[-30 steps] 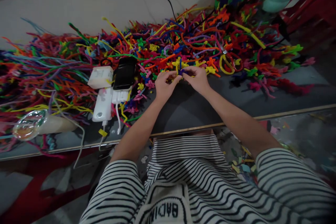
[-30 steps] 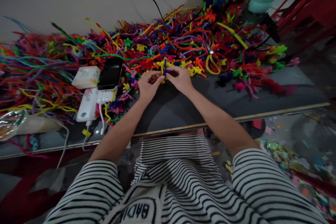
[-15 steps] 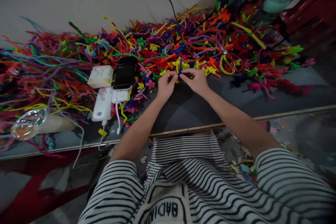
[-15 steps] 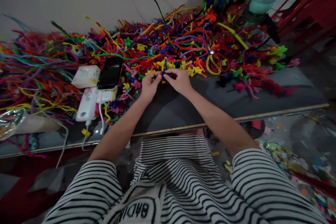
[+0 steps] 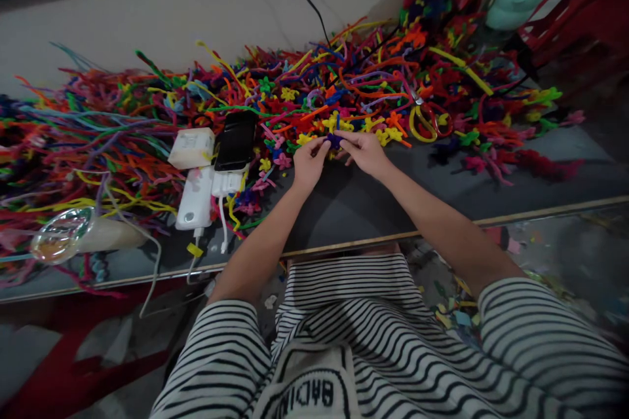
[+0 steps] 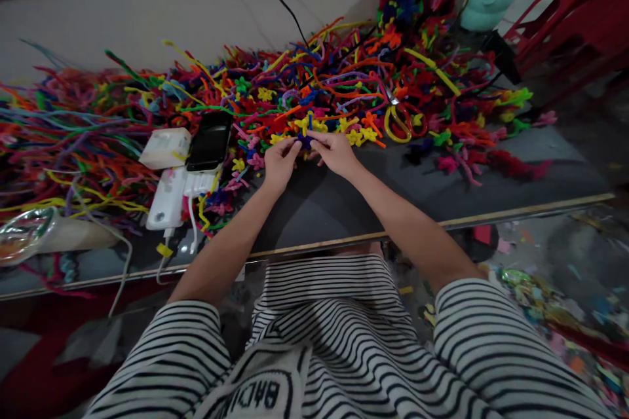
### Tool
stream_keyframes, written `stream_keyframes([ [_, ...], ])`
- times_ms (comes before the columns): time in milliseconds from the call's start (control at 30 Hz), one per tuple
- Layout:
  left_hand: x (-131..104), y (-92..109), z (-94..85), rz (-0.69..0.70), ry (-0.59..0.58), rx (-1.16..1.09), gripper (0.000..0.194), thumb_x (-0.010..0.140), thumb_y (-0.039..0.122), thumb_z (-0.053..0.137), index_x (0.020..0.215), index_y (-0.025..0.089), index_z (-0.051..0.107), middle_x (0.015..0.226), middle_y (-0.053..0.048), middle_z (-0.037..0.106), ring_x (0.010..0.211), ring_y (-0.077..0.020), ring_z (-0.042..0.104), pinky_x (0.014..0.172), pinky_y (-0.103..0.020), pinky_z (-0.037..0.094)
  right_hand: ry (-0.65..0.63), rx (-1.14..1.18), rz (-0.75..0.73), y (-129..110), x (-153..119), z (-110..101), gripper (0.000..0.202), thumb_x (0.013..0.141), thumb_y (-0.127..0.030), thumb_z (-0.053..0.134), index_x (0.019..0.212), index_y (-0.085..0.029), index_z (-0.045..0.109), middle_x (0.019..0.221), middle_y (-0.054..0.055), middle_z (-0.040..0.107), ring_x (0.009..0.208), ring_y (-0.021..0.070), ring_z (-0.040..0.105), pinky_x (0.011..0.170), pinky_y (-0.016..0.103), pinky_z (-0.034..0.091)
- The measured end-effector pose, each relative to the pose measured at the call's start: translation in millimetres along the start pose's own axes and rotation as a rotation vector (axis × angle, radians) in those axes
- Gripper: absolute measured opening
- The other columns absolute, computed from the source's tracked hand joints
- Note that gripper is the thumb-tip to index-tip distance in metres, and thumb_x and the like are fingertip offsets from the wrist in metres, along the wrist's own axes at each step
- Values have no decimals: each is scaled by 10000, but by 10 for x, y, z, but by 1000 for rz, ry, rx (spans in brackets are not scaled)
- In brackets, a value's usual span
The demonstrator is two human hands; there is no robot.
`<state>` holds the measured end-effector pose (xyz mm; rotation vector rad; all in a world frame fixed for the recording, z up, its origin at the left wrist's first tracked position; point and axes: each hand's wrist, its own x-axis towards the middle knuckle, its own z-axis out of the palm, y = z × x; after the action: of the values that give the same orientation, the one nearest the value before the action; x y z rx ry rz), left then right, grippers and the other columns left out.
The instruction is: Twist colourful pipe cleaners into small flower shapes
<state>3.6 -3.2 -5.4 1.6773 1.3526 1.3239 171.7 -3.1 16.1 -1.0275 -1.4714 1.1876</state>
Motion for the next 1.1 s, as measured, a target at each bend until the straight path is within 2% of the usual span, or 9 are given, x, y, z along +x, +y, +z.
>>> stream_keyframes([
  [100, 0, -2, -7, -47, 51, -11, 310, 946, 476, 581, 1048, 208, 698, 845, -29, 740, 696, -150, 679, 561, -240, 522, 80, -32, 3, -21, -11, 2, 381, 791, -461, 733, 1007, -150, 772, 851, 81, 760, 643, 166, 698, 446, 223, 513],
  [200, -12, 36, -4, 4, 51, 46, 234, 942, 395, 606, 1048, 205, 690, 891, -33, 756, 787, -155, 712, 682, -248, 569, 126, -71, -17, -64, -44, 0, 353, 776, -478, 749, 907, -151, 767, 746, 65, 734, 607, 155, 676, 436, 209, 487],
  [300, -23, 89, -9, 49, 60, 63, 176, 925, 318, 620, 1027, 200, 704, 947, -35, 776, 863, -159, 730, 762, -254, 580, 114, -94, -31, -114, -80, 2, 358, 772, -486, 753, 897, -150, 765, 703, 55, 715, 590, 150, 662, 437, 209, 478],
  [567, -49, 140, -21, 110, 103, 68, 138, 855, 181, 644, 935, 175, 757, 863, -35, 789, 788, -159, 738, 794, -271, 585, 0, -34, -7, -131, -70, 43, 377, 758, -511, 785, 824, -143, 730, 694, 41, 680, 510, 99, 565, 379, 191, 379],
  [733, -66, 150, 4, 95, 95, -29, 134, 853, 223, 648, 894, 174, 766, 829, -32, 781, 778, -161, 732, 796, -280, 588, -60, 154, 146, -149, -43, 53, 337, 769, -451, 816, 801, -143, 683, 691, 23, 641, 491, 70, 502, 350, 175, 308],
  [867, -60, 169, 10, 66, 113, -82, 130, 846, 261, 665, 865, 180, 765, 785, -18, 759, 717, -136, 693, 709, -244, 559, -42, 231, 221, -143, -22, 28, 326, 765, -450, 818, 795, -158, 676, 761, 27, 659, 481, 64, 504, 331, 178, 279],
  [933, -41, 165, 12, 26, 147, -104, 110, 830, 255, 683, 851, 180, 761, 737, -8, 735, 653, -116, 651, 641, -223, 526, 24, 201, 180, -124, -8, 9, 349, 763, -491, 810, 869, -175, 707, 787, 27, 675, 488, 75, 521, 338, 189, 305],
  [1000, -16, 151, 16, -26, 163, -137, 91, 816, 244, 696, 840, 180, 757, 705, 0, 715, 600, -99, 609, 591, -209, 492, 106, 107, 58, -107, -1, -11, 393, 765, -527, 798, 975, -200, 735, 827, 32, 704, 544, 102, 574, 392, 206, 396],
  [1100, 8, 130, 23, -93, 133, -195, 84, 809, 234, 700, 844, 181, 756, 705, 3, 708, 574, -87, 580, 566, -201, 472, 174, -112, -178, -109, -18, -32, 369, 805, -538, 758, 980, -214, 770, 899, 55, 751, 715, 160, 670, 606, 278, 557],
])
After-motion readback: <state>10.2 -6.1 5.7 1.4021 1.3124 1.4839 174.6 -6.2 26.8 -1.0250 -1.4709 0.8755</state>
